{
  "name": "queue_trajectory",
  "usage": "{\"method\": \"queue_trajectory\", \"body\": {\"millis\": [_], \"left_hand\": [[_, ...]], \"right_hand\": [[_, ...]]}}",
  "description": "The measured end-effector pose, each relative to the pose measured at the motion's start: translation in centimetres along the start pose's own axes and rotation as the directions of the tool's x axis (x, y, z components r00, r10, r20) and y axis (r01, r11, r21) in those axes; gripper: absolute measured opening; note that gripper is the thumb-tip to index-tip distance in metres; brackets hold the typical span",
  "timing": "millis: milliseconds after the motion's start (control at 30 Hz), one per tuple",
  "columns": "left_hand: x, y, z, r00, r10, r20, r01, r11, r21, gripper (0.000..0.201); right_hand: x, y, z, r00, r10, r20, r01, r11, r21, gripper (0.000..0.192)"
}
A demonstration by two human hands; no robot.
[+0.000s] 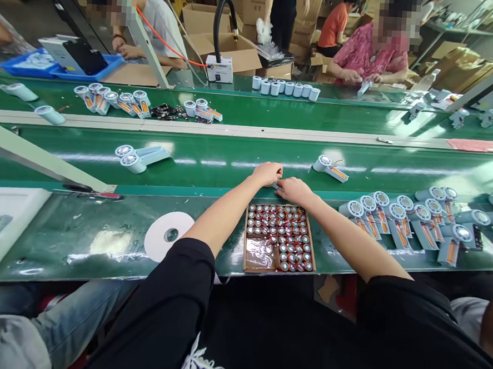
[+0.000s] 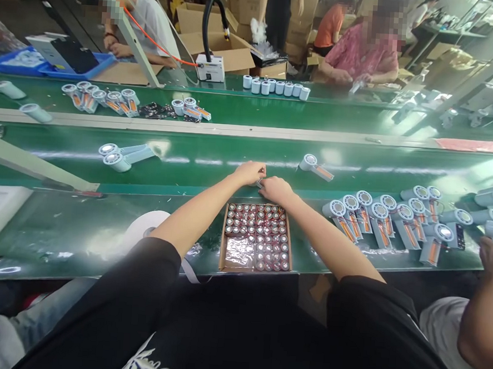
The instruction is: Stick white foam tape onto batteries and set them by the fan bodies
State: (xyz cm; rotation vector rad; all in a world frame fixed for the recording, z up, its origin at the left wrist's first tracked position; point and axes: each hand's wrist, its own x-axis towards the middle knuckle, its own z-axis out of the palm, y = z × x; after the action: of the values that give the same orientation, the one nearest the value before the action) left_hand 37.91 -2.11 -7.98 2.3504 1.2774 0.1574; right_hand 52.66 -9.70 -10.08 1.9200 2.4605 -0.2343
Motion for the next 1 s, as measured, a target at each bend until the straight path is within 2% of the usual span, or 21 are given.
{"method": "queue_trajectory", "body": {"millis": [100,167,233,300,367,400,433,500,533,567,600,667,700,767,833,867,900,933,1000], "left_hand": [[-2.0,0.3,-0.6,0.998,0.026,-0.058,-0.027,1.000,-0.012,0.026],[-5.9,-0.8,-1.3,0.988,0.019,-0.152,-0.022,1.000,-0.017,0.043],[-11.9,-3.1,-1.9,0.966,-0.041,-0.254,0.037,0.999,-0.023,0.047],[-19.7,-6.4,-2.0,0.932,-0.152,-0.330,0.147,0.988,-0.040,0.036],[-27.9,-10.0,-1.4,0.881,-0.288,-0.375,0.284,0.956,-0.067,0.035],[-31.7,-11.7,-1.0,0.867,-0.347,-0.359,0.358,0.933,-0.039,0.041],[-35.0,-13.2,-0.4,0.871,-0.377,-0.315,0.406,0.913,0.029,0.053],[-39.8,-15.3,0.7,0.910,-0.355,-0.214,0.395,0.901,0.181,0.070],[-41.3,-15.7,1.2,0.926,-0.330,-0.181,0.367,0.900,0.237,0.070],[-42.0,-15.7,1.5,0.939,-0.296,-0.174,0.335,0.902,0.271,0.066],[-42.2,-15.3,1.6,0.944,-0.259,-0.204,0.310,0.907,0.286,0.061],[-41.1,-13.3,1.3,0.923,-0.147,-0.355,0.258,0.921,0.291,0.057],[-40.1,-11.9,0.9,0.888,-0.070,-0.455,0.222,0.931,0.291,0.058],[-38.0,-8.8,-0.2,0.786,0.092,-0.611,0.120,0.947,0.297,0.058],[-36.2,-6.1,-1.2,0.710,0.203,-0.674,0.003,0.957,0.291,0.054],[-35.4,-5.2,-1.6,0.690,0.217,-0.691,-0.038,0.964,0.265,0.053],[-34.8,-4.6,-1.7,0.681,0.185,-0.709,-0.054,0.978,0.203,0.052],[-34.2,-4.4,-1.7,0.681,0.103,-0.725,-0.046,0.994,0.099,0.052],[-33.4,-4.6,-0.9,0.698,-0.144,-0.702,0.018,0.983,-0.183,0.057]], "right_hand": [[0.0,1.3,-0.2,0.999,0.029,-0.041,-0.029,1.000,0.001,0.044],[0.1,2.5,-0.5,0.996,0.046,-0.079,-0.046,0.999,0.001,0.038],[0.1,4.0,-0.7,0.989,0.078,-0.129,-0.078,0.997,0.002,0.032],[-0.4,5.4,-0.9,0.978,0.110,-0.180,-0.108,0.994,0.016,0.028],[-1.5,6.2,-1.1,0.968,0.112,-0.226,-0.107,0.994,0.036,0.028],[-2.4,6.2,-1.2,0.958,0.099,-0.267,-0.088,0.995,0.054,0.030],[-3.5,5.7,-1.4,0.940,0.084,-0.330,-0.055,0.994,0.095,0.031],[-6.4,3.6,-1.6,0.887,0.080,-0.455,0.049,0.963,0.265,0.033],[-8.0,1.9,-1.6,0.871,0.104,-0.480,0.105,0.915,0.389,0.033],[-9.7,-0.2,-1.7,0.879,0.129,-0.459,0.149,0.840,0.522,0.034],[-11.4,-2.6,-1.8,0.910,0.139,-0.390,0.163,0.746,0.645,0.036],[-14.4,-7.7,-1.9,0.984,0.056,-0.169,0.108,0.571,0.814,0.044],[-15.5,-10.3,-1.9,0.997,-0.024,-0.067,0.070,0.499,0.864,0.050],[-17.1,-15.0,-1.9,0.974,-0.214,0.077,0.011,0.381,0.924,0.063],[-17.8,-18.4,-1.7,0.934,-0.344,0.098,0.011,0.300,0.954,0.044],[-18.0,-19.4,-1.4,0.914,-0.400,0.069,0.048,0.276,0.960,0.035],[-18.1,-19.9,-1.1,0.887,-0.461,0.030,0.110,0.273,0.956,0.036],[-18.3,-20.0,-0.8,0.849,-0.528,-0.003,0.192,0.302,0.934,0.042],[-18.7,-19.1,-0.1,0.783,-0.622,0.007,0.362,0.465,0.808,0.039]]}}
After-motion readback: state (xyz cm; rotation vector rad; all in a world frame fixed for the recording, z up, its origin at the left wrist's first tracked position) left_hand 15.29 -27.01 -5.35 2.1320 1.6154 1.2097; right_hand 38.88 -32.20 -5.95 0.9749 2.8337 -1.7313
